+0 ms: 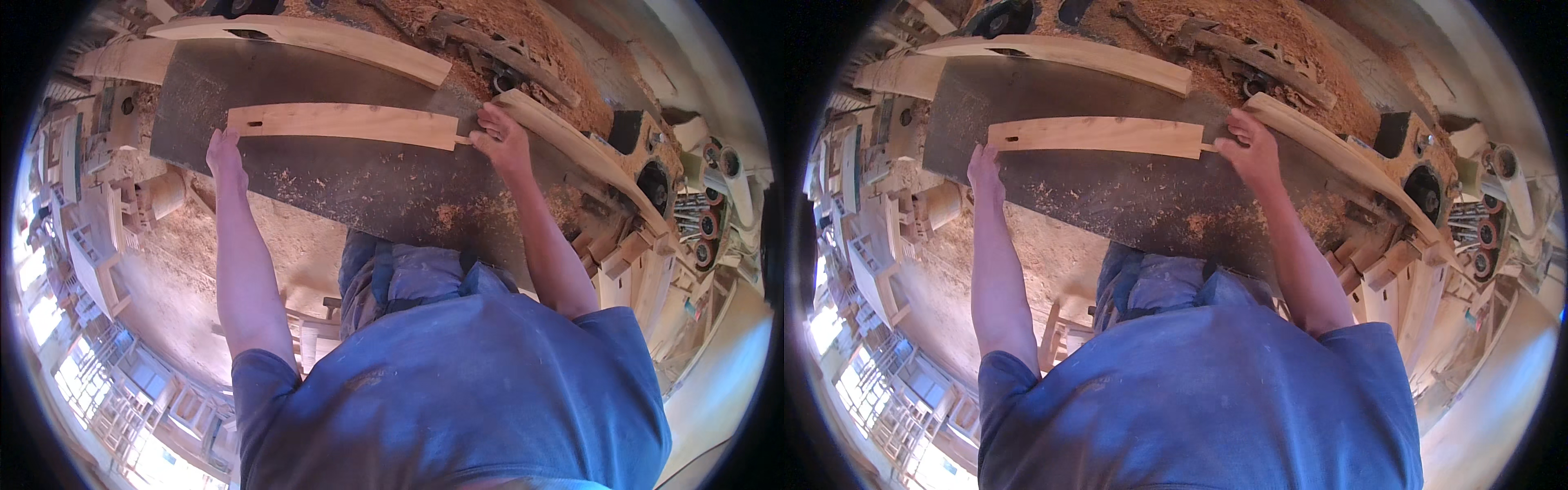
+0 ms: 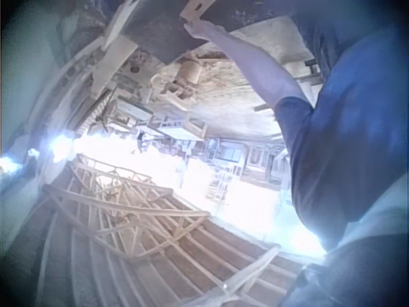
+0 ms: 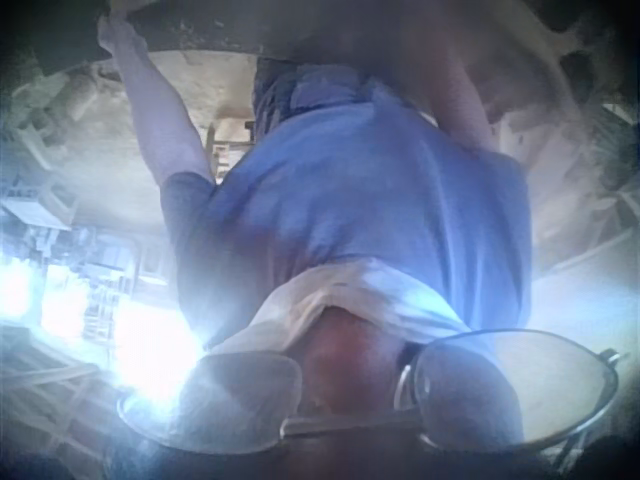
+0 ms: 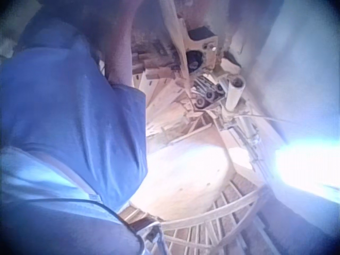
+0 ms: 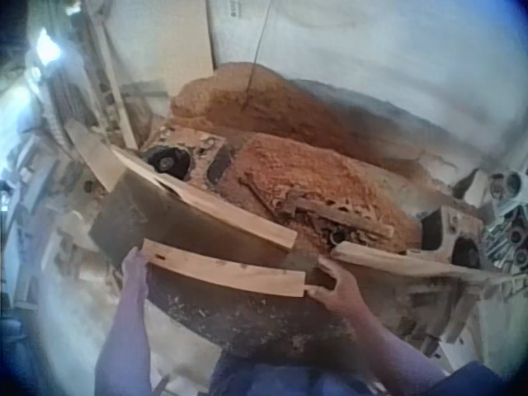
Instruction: The person picks up curved wooden planks and guides them along a rotating routing machine bit to mill a groove into the edge before placing them into a stack.
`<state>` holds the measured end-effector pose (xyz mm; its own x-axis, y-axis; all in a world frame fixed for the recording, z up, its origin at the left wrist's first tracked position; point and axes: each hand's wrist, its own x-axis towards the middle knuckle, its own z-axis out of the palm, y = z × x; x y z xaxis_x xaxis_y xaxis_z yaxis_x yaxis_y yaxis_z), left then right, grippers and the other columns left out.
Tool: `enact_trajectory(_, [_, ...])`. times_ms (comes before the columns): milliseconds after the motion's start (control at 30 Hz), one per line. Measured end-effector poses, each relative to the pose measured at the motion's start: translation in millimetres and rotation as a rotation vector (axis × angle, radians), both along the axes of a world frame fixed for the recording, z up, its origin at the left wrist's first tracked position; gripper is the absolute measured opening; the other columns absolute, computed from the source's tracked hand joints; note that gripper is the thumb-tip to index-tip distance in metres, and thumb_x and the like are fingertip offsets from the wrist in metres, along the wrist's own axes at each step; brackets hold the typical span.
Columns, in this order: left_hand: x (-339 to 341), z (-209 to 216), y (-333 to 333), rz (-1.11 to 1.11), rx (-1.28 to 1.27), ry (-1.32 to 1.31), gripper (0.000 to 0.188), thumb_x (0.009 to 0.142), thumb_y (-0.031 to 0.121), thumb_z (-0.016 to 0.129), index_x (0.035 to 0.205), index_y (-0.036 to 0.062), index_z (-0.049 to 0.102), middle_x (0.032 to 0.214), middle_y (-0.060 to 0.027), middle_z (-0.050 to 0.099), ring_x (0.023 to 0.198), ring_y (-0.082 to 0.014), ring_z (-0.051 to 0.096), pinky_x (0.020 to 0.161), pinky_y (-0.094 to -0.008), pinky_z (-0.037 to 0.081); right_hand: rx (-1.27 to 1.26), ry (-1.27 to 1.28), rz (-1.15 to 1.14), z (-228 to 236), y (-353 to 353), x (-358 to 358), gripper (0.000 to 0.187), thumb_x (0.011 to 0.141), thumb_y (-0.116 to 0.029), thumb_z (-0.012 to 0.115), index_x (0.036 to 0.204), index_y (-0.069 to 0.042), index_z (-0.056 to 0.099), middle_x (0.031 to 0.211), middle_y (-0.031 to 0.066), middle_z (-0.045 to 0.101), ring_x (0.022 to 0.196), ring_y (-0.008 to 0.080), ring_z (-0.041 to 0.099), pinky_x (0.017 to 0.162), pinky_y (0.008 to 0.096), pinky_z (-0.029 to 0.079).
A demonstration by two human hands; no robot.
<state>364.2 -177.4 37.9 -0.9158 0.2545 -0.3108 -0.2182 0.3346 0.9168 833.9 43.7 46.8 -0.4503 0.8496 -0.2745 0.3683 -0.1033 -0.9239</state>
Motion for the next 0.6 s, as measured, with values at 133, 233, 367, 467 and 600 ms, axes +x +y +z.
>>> enact_trajectory(133, [-6,11,20,-0.262,-0.053,0.133,0.037,0.092,0.012,0.063,0.125,-0.0056,0.062,0.107,-0.0050,0.067,0.092,-0.0142,0.060,0.079,-0.0277,0.047,0.492,-0.267,0.336,37,-29,-37,0.074,0.076,-0.008,0.078,0.144,-0.008,0.049,0.142,0.0198,0.051,0.130,0.0398,0.051,0.110,0.0438,0.043])
enact_trajectory(233, [-2,2,24,-0.340,-0.394,0.399,0.035,0.092,0.009,0.060,0.122,-0.0065,0.065,0.099,-0.0064,0.068,0.088,-0.0135,0.060,0.079,-0.0306,0.050,0.487,-0.346,0.236,38,-50,-61,0.061,0.079,-0.003,0.071,0.137,-0.008,0.054,0.125,0.0208,0.058,0.116,0.0413,0.056,0.099,0.0459,0.048])
enact_trajectory(367, [29,-1,-5,-0.152,-0.379,0.485,0.040,0.092,0.017,0.064,0.119,-0.0120,0.064,0.124,-0.0235,0.066,0.116,-0.0321,0.063,0.102,-0.0396,0.049,0.496,-0.320,0.321,26,-112,-35,0.047,0.076,0.001,0.067,0.123,-0.004,0.061,0.103,0.0193,0.061,0.097,0.0411,0.058,0.086,0.0482,0.049])
enact_trajectory(467, [20,-13,-30,0.081,-0.254,0.262,0.041,0.093,0.017,0.062,0.122,-0.0112,0.063,0.127,-0.0234,0.064,0.118,-0.0322,0.062,0.102,-0.0390,0.048,0.369,-0.274,0.312,37,-136,-50,0.055,0.064,0.002,0.068,0.118,-0.002,0.063,0.106,0.0189,0.058,0.102,0.0384,0.058,0.089,0.0434,0.050])
enact_trajectory(600, [-14,29,18,0.034,-0.128,0.353,0.040,0.092,0.013,0.062,0.126,-0.0096,0.061,0.124,-0.0234,0.063,0.113,-0.0308,0.062,0.101,-0.0382,0.048,0.392,-0.310,0.239,55,-113,-86,0.059,0.063,0.003,0.070,0.121,-0.003,0.063,0.108,0.0181,0.058,0.102,0.0375,0.058,0.089,0.0402,0.050])
